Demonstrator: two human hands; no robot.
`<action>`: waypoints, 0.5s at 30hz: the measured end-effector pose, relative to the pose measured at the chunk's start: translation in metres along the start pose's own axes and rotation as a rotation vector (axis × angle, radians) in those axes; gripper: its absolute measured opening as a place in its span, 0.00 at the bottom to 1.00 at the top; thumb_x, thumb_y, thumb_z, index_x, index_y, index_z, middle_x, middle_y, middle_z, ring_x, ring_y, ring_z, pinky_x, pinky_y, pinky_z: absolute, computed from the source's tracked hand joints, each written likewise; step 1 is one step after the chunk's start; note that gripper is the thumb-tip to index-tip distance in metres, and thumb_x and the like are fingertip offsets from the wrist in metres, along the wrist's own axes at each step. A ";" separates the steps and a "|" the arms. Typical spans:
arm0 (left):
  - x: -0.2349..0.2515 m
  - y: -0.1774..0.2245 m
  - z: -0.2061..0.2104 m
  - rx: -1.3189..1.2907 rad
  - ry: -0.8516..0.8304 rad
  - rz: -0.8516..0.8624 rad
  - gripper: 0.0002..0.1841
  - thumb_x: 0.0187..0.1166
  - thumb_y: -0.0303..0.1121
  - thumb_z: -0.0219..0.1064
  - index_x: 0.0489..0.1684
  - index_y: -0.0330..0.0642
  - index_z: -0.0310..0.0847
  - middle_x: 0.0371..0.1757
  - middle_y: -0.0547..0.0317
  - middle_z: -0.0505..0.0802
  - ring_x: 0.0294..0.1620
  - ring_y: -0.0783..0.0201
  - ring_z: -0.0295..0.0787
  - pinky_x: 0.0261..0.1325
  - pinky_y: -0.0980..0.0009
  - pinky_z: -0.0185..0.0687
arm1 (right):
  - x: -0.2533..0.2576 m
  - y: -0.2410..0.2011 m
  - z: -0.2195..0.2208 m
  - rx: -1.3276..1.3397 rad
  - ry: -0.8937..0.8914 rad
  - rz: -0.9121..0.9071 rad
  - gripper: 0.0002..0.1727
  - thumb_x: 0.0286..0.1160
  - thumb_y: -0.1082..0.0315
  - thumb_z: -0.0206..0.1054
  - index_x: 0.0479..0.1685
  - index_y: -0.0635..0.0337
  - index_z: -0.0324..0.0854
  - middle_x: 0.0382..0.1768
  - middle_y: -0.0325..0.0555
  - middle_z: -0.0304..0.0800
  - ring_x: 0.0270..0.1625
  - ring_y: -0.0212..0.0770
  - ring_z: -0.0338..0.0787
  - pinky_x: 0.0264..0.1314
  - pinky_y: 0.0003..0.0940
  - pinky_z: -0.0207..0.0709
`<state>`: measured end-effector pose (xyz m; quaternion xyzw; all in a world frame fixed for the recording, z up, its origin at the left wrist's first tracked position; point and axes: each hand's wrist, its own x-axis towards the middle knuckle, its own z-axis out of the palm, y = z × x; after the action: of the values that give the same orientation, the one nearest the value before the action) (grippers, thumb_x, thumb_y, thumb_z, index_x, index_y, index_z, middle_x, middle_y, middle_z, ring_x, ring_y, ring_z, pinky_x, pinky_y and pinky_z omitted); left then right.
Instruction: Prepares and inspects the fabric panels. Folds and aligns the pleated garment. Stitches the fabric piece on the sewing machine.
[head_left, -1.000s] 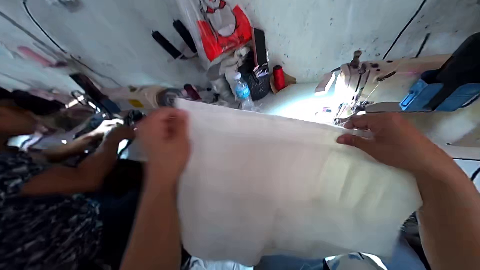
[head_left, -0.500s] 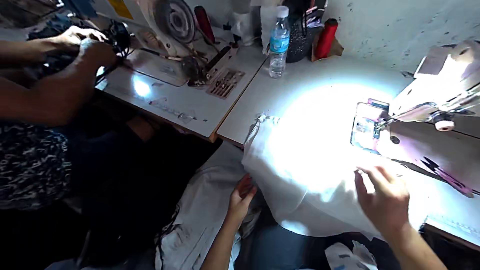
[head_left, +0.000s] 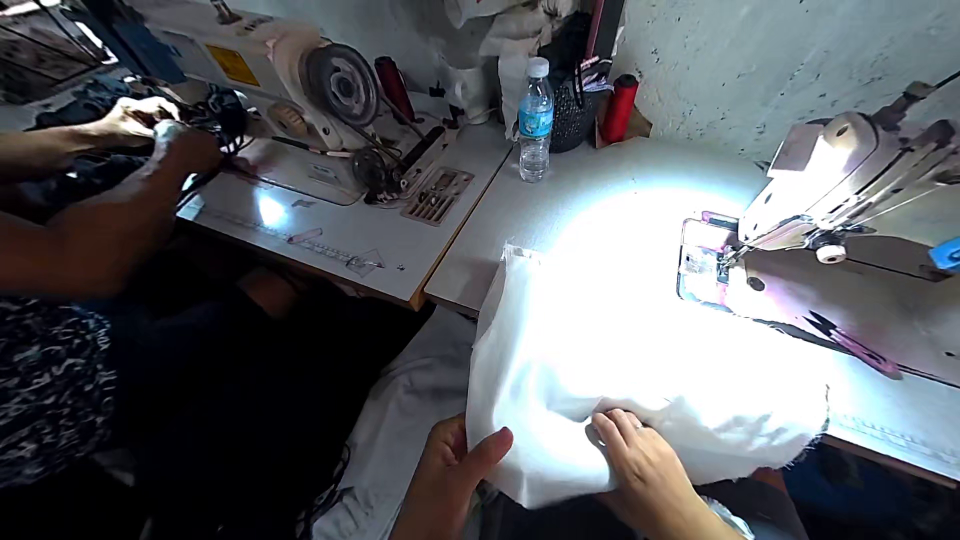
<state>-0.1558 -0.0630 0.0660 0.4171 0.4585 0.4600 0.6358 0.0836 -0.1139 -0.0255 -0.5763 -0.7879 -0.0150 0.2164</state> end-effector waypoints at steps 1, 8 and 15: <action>-0.004 0.008 0.002 -0.067 -0.013 0.039 0.09 0.72 0.23 0.66 0.36 0.51 0.91 0.33 0.69 0.98 0.35 0.74 0.96 0.43 0.74 0.93 | 0.000 0.002 -0.007 0.011 0.061 -0.014 0.24 0.46 0.56 0.76 0.46 0.59 0.88 0.41 0.50 0.91 0.41 0.51 0.93 0.30 0.45 0.84; 0.010 0.080 -0.003 0.005 -0.125 0.642 0.06 0.75 0.41 0.75 0.46 0.62 0.94 0.44 0.75 0.97 0.45 0.78 0.94 0.51 0.77 0.92 | 0.033 0.006 -0.229 0.239 -0.021 -0.024 0.14 0.86 0.63 0.59 0.59 0.60 0.84 0.45 0.50 0.92 0.47 0.35 0.90 0.49 0.31 0.84; 0.114 0.130 0.032 0.206 0.066 0.563 0.06 0.87 0.32 0.61 0.51 0.40 0.81 0.44 0.66 0.94 0.48 0.72 0.92 0.59 0.68 0.90 | 0.196 0.049 -0.279 -0.308 0.107 -0.014 0.11 0.79 0.70 0.60 0.51 0.63 0.85 0.41 0.74 0.87 0.44 0.81 0.86 0.36 0.80 0.69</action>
<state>-0.1337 0.0736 0.1740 0.5749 0.3897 0.5825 0.4223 0.1715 0.0030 0.2864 -0.5957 -0.7675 -0.1678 0.1672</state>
